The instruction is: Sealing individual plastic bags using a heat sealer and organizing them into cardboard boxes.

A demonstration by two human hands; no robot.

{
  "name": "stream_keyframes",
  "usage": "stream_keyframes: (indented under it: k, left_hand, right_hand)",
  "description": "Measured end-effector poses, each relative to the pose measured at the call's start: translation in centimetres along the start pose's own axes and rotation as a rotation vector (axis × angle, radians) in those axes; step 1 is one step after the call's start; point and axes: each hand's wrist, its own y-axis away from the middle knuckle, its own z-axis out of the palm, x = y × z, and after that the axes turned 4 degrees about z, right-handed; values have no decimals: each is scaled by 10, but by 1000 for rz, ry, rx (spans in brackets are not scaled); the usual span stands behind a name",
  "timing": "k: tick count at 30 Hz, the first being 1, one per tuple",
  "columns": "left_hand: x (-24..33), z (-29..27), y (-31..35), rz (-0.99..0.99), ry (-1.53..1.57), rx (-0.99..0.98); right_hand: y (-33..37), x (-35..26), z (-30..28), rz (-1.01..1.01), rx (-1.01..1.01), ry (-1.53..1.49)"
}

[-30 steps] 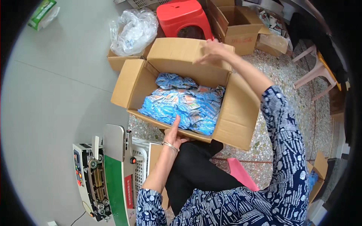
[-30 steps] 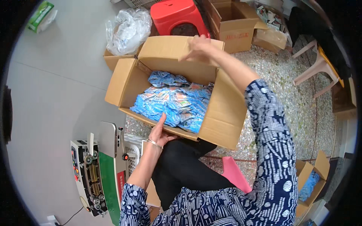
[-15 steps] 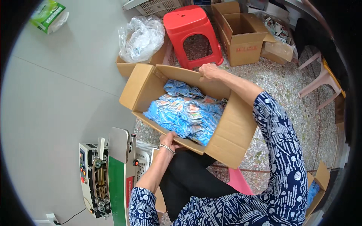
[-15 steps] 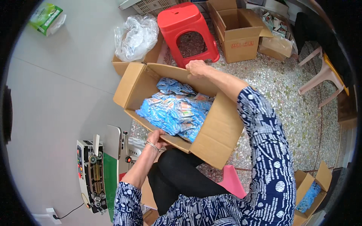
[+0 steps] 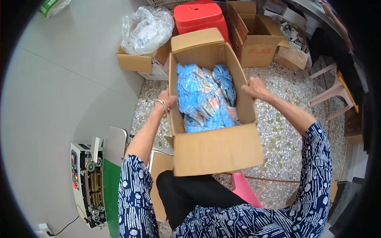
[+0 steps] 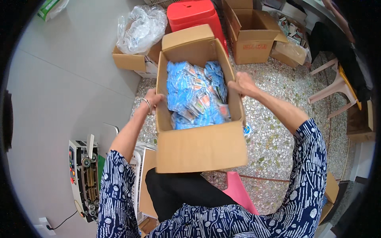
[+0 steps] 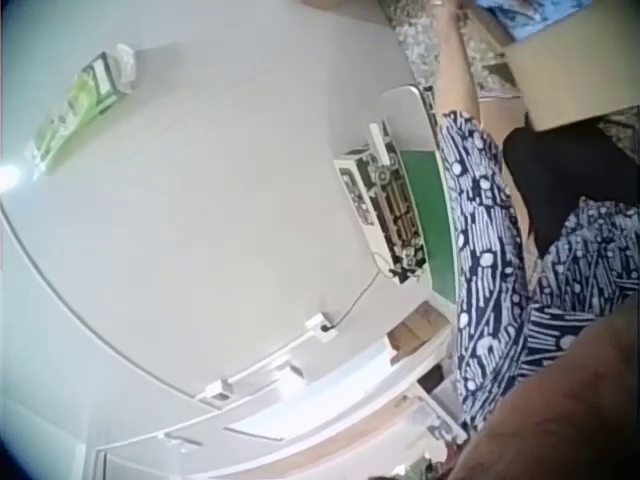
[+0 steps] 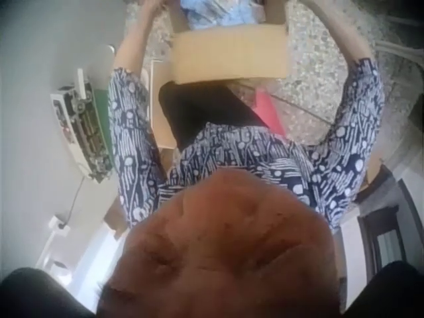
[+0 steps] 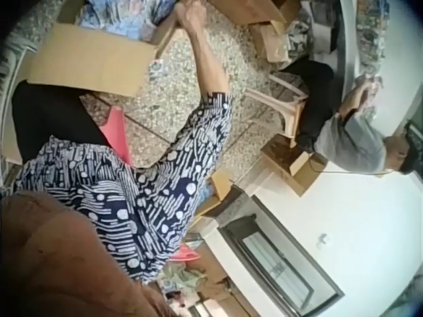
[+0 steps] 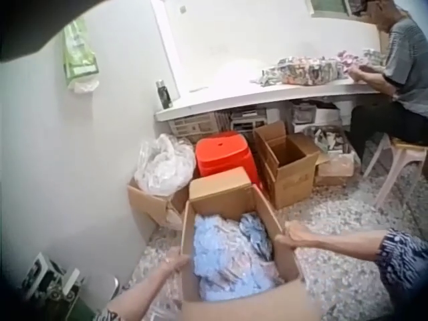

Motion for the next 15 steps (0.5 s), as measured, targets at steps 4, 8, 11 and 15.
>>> stream_keyframes:
  k: [4,8,11,15]
  left_hand:
    - [0,-28,-46,220,-136,-195]
    - [-6,-51,-73,278,-179,-333]
    - [0,-54,-90,399,-603,-195]
    - [28,-32,-107,409,-811,-184]
  right_hand:
    - [29,2,10,113,-266,-357]
    - [63,-41,-24,-51,-559,-99]
    - [64,-48,-35,-637,-96,539]
    - [42,-34,8,-1129,51,714]
